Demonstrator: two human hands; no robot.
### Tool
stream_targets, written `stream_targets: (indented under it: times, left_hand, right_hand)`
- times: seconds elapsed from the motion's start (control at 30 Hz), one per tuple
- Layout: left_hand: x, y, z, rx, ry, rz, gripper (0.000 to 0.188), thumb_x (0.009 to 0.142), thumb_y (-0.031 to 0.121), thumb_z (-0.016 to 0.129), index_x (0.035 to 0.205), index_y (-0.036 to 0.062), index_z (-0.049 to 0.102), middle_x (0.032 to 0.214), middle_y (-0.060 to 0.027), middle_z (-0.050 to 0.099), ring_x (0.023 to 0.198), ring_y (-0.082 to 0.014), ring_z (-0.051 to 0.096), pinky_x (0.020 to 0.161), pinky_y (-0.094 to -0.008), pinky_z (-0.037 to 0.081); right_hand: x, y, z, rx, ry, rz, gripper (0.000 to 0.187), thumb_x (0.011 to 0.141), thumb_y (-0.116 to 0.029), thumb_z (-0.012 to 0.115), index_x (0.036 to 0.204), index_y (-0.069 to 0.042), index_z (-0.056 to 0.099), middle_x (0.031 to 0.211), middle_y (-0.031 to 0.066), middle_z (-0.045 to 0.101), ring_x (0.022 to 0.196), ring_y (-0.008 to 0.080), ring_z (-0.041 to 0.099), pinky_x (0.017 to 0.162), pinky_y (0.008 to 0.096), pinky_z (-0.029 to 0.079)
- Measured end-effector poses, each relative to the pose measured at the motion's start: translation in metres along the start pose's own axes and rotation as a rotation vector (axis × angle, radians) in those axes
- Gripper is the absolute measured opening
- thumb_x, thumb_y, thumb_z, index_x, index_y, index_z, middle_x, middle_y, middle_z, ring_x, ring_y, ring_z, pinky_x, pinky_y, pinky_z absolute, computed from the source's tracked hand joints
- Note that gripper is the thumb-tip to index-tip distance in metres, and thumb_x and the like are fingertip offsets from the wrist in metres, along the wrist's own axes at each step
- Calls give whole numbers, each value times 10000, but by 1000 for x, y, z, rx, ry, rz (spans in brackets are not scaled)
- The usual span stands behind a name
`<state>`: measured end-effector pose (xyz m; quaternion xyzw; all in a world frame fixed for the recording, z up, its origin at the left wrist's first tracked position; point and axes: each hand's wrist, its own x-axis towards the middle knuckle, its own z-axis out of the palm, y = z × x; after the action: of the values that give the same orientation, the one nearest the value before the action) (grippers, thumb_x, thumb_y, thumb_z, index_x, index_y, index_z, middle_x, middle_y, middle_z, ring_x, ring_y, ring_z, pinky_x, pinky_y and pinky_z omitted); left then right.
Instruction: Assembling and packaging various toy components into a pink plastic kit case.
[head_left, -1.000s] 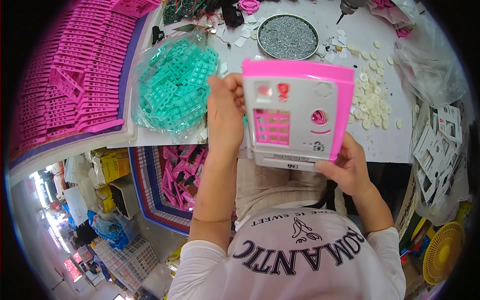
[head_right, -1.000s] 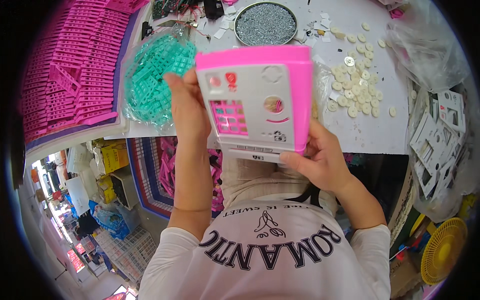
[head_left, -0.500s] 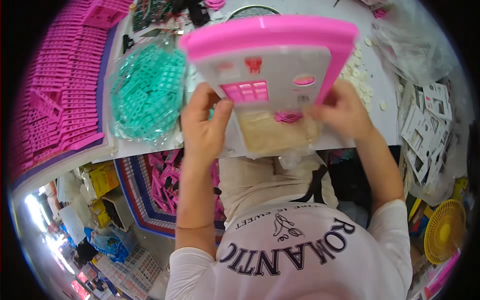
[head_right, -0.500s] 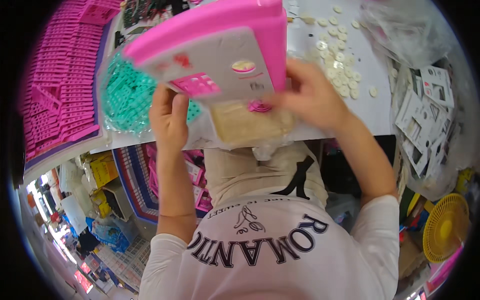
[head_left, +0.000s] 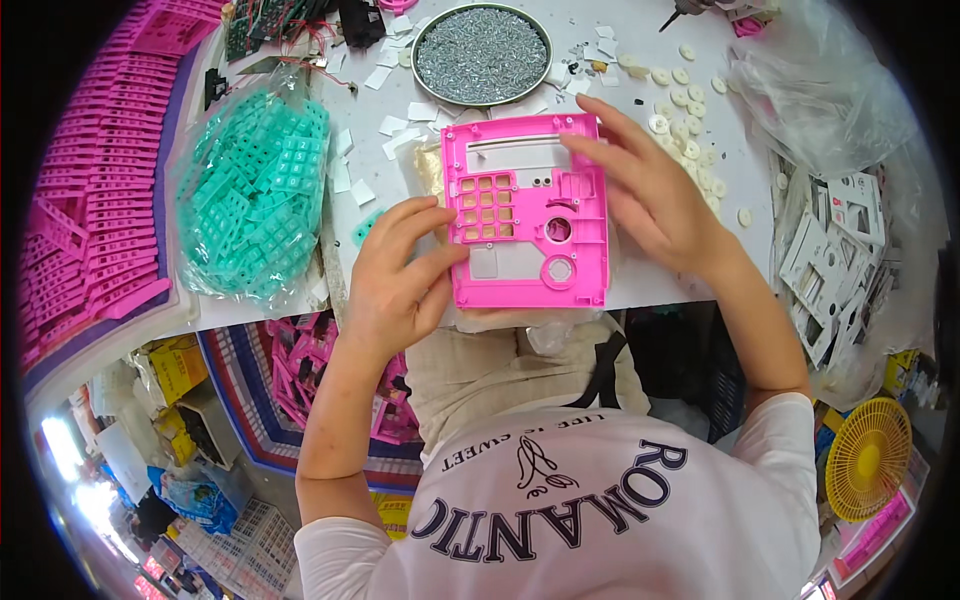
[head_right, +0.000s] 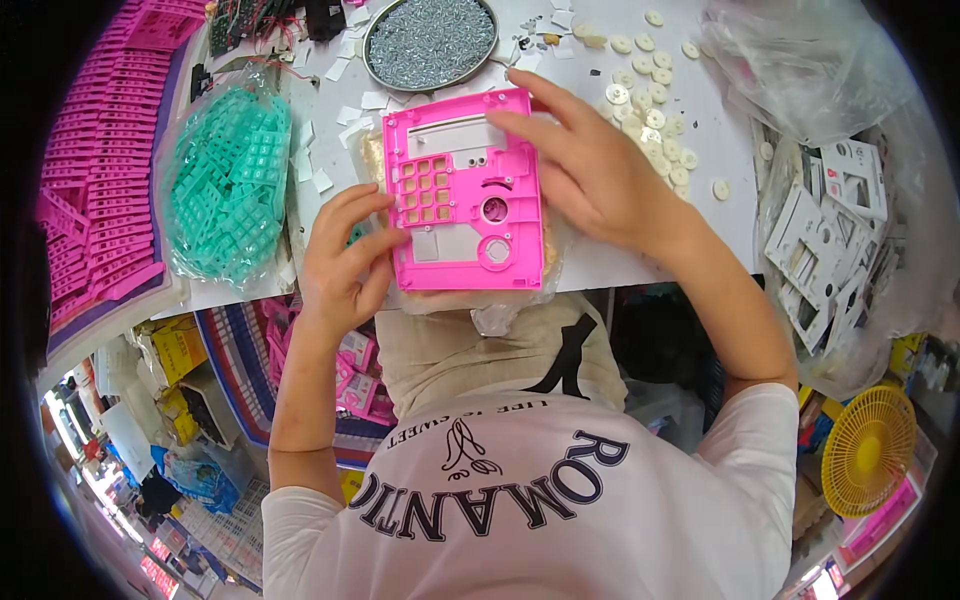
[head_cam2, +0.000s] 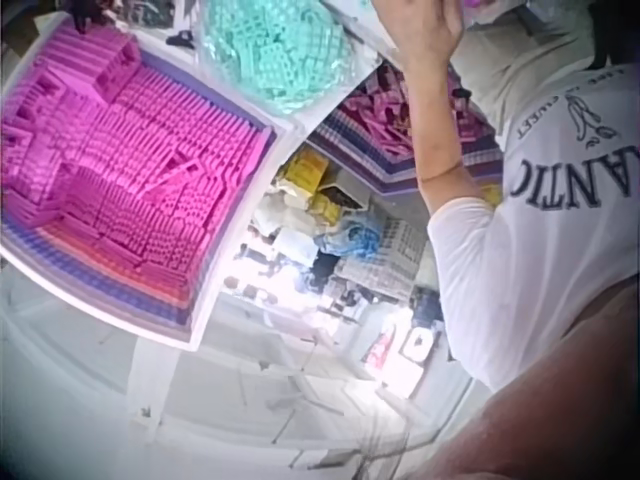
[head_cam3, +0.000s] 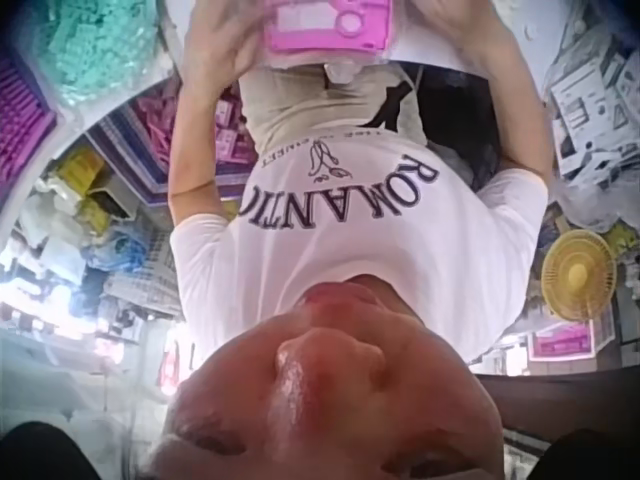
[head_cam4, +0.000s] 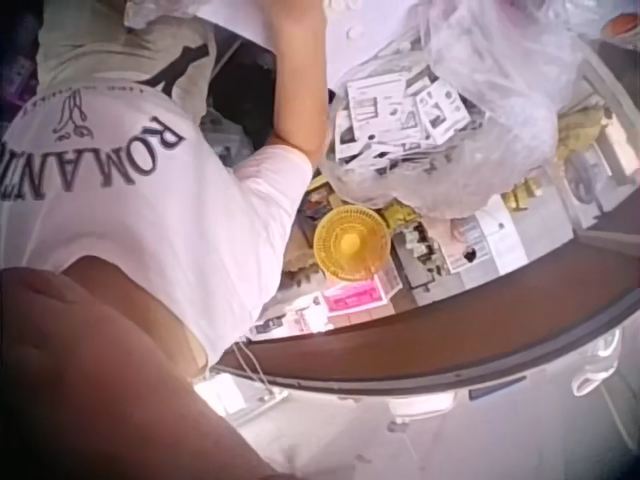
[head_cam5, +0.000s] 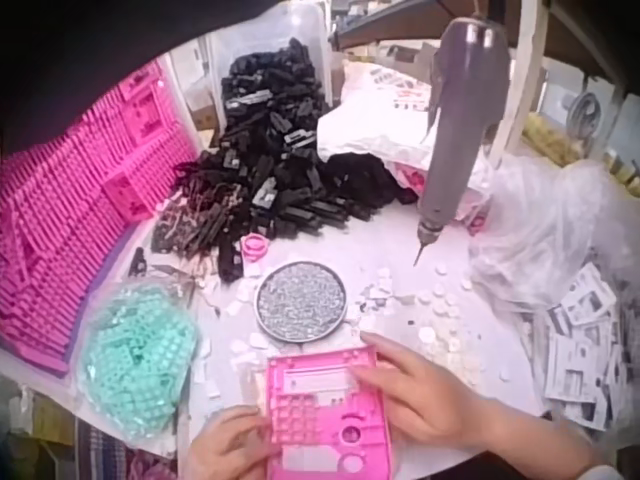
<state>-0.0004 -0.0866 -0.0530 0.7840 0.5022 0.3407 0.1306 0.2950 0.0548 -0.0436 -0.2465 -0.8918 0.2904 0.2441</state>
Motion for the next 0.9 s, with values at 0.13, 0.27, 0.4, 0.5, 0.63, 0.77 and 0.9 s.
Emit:
stream_targets:
  times: [0.13,0.27,0.4,0.5,0.63,0.77,0.9]
  left_hand:
    - [4,6,-1,-41,-7,59,292,653,-21,684,933,51,717,1216,-158,665,1108,-371,633,942,-465,512]
    - [-2,16,-5,-67,-157,77,261,649,17,708,908,51,703,1195,-149,665,1026,-344,634,879,-469,508]
    - [10,29,-3,-50,-143,68,374,696,123,764,1060,59,706,1240,-121,659,1071,-331,631,942,-483,484]
    - [26,38,10,72,-231,28,513,742,211,802,1219,68,681,1316,-113,643,1196,-334,604,1049,-501,441]
    - [29,36,16,111,-334,-4,606,771,295,816,1314,81,652,1389,-105,620,1339,-326,536,1151,-522,371]
    - [30,35,17,111,-315,13,579,778,270,808,1307,89,656,1374,-103,623,1313,-333,549,1130,-523,379]
    - [30,35,20,85,-286,7,554,782,226,803,1298,87,655,1352,-113,627,1281,-352,562,1106,-526,389]
  right_hand:
    - [0,6,11,-2,-31,-19,615,870,-223,723,1442,-69,558,1572,221,423,1363,385,508,1102,430,457]
    - [18,6,15,-231,-145,-148,699,858,-318,753,1481,-98,525,1602,184,399,1445,408,397,1150,479,407]
    - [13,7,17,-411,-175,-140,677,875,-377,735,1477,-135,544,1610,148,403,1468,466,324,1176,526,348]
    - [12,7,16,-323,-111,-149,577,896,-359,729,1416,-142,606,1536,142,492,1421,436,403,1145,503,379]
    - [-8,14,-34,-213,127,61,374,893,-246,741,1241,-111,714,1341,112,645,1211,309,605,966,411,513]
    - [-49,-5,-41,-232,-96,408,216,860,-136,735,1071,-97,733,1112,49,688,976,235,656,736,362,545]
    - [-52,-19,-9,-413,-90,226,195,839,-129,727,1032,-109,712,979,37,644,915,238,639,667,372,536]
